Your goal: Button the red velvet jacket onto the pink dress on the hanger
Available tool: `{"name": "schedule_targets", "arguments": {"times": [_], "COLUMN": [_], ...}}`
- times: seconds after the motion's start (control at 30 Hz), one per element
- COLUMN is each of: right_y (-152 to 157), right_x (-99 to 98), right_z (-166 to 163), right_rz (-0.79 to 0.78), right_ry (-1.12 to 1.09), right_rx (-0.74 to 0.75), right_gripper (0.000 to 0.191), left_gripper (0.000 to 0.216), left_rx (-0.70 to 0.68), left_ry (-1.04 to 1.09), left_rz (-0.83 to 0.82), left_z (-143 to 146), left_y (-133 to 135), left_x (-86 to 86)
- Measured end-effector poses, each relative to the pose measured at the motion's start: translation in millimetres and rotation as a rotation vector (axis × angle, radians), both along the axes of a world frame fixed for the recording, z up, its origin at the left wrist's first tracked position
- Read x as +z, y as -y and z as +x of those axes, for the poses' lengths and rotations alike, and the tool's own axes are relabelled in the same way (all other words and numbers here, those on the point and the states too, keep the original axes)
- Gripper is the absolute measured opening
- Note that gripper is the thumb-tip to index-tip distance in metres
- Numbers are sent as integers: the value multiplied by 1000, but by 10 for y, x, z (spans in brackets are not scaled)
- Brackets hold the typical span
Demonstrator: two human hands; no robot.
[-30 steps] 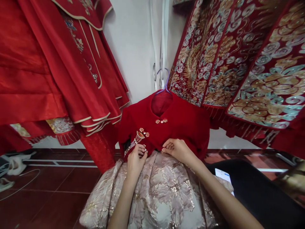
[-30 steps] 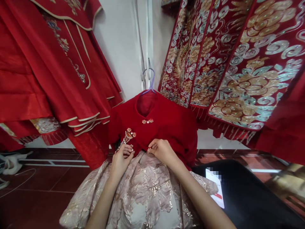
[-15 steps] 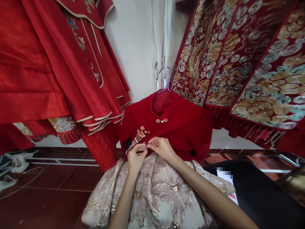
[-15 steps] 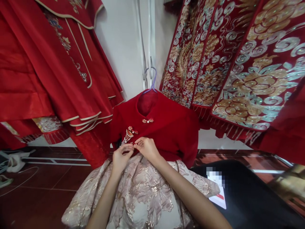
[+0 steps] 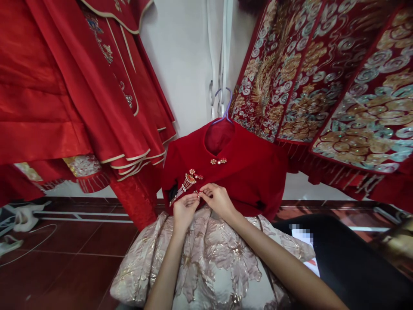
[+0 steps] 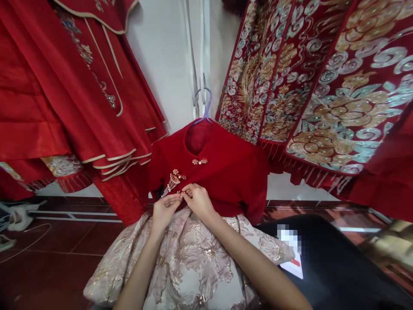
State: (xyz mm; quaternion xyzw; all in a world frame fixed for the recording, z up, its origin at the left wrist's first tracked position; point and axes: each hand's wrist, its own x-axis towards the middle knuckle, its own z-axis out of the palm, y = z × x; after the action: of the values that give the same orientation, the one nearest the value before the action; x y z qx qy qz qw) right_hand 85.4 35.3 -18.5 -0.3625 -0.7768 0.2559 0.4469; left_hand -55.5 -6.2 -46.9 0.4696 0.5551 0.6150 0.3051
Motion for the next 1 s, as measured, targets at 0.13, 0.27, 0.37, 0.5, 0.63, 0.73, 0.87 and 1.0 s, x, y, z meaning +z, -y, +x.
{"name": "schedule_targets", "arguments": {"times": [0.13,0.27,0.37,0.5,0.63,0.73,0.87,1.0], "right_y": [23,35,19,31,169,294,341,271], "right_x": [19,32,33,60,171,273,260,93], "right_z": [-2,-19,-21,91,329,435,392,320], "right_rz": [4,-2,0,-53,-2,-7,-92,-52], "right_ry": [2,10,24,7,-61,-83,-92,-10], "right_rx": [8,5,9,46,-65,-17,73,100], "right_gripper": [8,8,9,11,15,14,16,23], "left_gripper": [19,20,17,29,31,27,22,21], "left_rx": [-6,-41,-57,5,138,152,150,143], "left_ry": [35,53,27,-54,-217,-350,-439,-413], "left_rz": [-29,-41,-14,30,73,109,115,109], "left_z": [-35,-60,-50,12,86,116,105,74], "left_y": [-7,-9,-18,6,83,129,148,134], "left_x": [-19,-45,-61,-74,-72,-67,-81,-115]}}
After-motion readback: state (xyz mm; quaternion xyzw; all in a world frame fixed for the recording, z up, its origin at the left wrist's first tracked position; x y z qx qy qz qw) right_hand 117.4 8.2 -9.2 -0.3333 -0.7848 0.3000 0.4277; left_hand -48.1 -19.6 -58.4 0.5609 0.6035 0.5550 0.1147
